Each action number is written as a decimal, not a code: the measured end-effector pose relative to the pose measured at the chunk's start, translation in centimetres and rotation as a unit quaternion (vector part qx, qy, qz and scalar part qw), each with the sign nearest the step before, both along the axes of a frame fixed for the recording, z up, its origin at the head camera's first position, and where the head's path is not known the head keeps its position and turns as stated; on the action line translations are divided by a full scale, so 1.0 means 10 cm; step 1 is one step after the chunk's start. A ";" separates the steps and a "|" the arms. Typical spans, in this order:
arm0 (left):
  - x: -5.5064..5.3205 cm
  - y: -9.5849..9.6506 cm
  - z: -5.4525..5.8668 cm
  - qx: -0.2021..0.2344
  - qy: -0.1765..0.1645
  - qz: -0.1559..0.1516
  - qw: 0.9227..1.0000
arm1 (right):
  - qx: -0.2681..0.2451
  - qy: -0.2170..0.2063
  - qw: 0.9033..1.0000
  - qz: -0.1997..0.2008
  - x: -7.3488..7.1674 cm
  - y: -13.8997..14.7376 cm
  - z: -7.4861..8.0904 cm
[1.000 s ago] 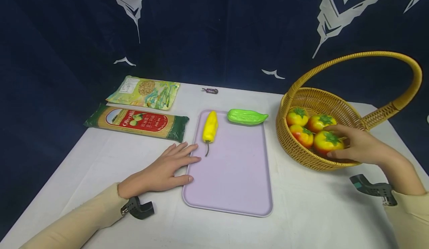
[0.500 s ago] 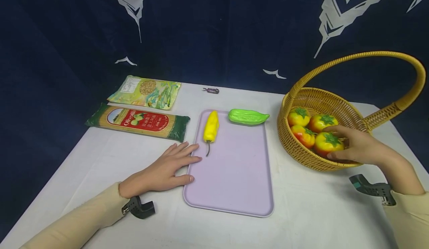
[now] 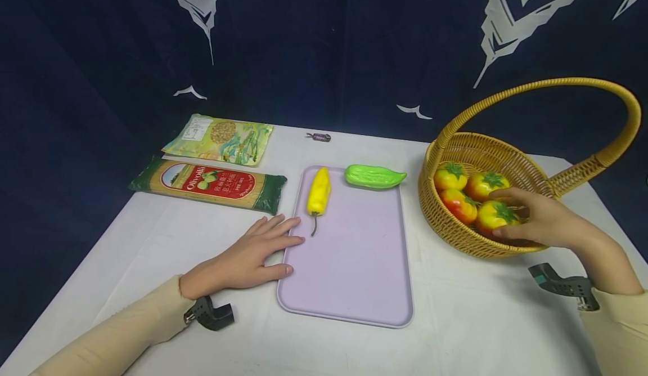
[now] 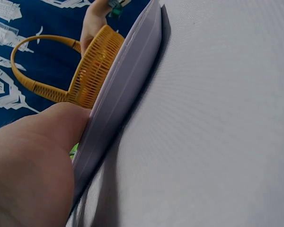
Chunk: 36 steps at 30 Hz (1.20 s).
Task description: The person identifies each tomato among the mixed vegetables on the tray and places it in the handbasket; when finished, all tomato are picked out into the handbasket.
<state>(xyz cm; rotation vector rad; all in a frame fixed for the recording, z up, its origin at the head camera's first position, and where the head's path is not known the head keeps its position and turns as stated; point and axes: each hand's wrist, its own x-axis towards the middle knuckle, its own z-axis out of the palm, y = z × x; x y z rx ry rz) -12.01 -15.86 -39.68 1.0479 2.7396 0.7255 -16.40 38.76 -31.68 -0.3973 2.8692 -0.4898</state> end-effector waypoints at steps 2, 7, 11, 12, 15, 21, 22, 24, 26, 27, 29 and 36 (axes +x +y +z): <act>0.00 0.00 0.00 0.000 0.000 0.000 1.000 | -0.006 -0.001 1.000 -0.002 0.00 0.01 0.00; 0.00 0.00 0.00 -0.001 -0.001 0.000 1.000 | -0.009 0.001 1.000 0.000 -0.01 0.02 0.01; 0.00 0.01 0.00 -0.002 -0.003 0.001 1.000 | -0.011 0.001 1.000 0.001 -0.01 0.01 0.03; 0.00 0.01 0.00 -0.002 -0.003 0.002 1.000 | -0.011 0.000 1.000 -0.001 0.00 0.01 0.04; 0.00 0.01 0.00 -0.001 -0.005 0.002 1.000 | -0.010 -0.002 1.000 -0.002 0.00 0.01 0.05; 0.00 0.01 0.00 -0.001 -0.002 0.002 1.000 | -0.005 -0.001 1.000 -0.004 0.01 -0.01 0.07; 0.00 0.01 0.00 -0.001 -0.002 0.002 1.000 | -0.004 0.000 1.000 -0.002 0.01 -0.01 0.07; 0.00 0.01 0.00 0.000 -0.002 0.001 1.000 | -0.004 0.002 1.000 -0.001 0.01 -0.01 0.08; 0.00 0.01 -0.01 -0.001 -0.002 0.002 1.000 | -0.004 0.004 1.000 0.000 0.01 -0.01 0.09; 0.00 0.01 -0.01 -0.001 -0.002 0.002 1.000 | -0.004 0.005 1.000 0.000 0.01 -0.01 0.09; 0.00 0.01 0.00 -0.002 -0.003 0.001 1.000 | -0.006 0.005 1.000 0.000 0.01 -0.01 0.10; 0.01 0.02 0.03 -0.006 -0.011 0.000 1.000 | -0.010 -0.004 1.000 -0.013 0.02 0.01 0.10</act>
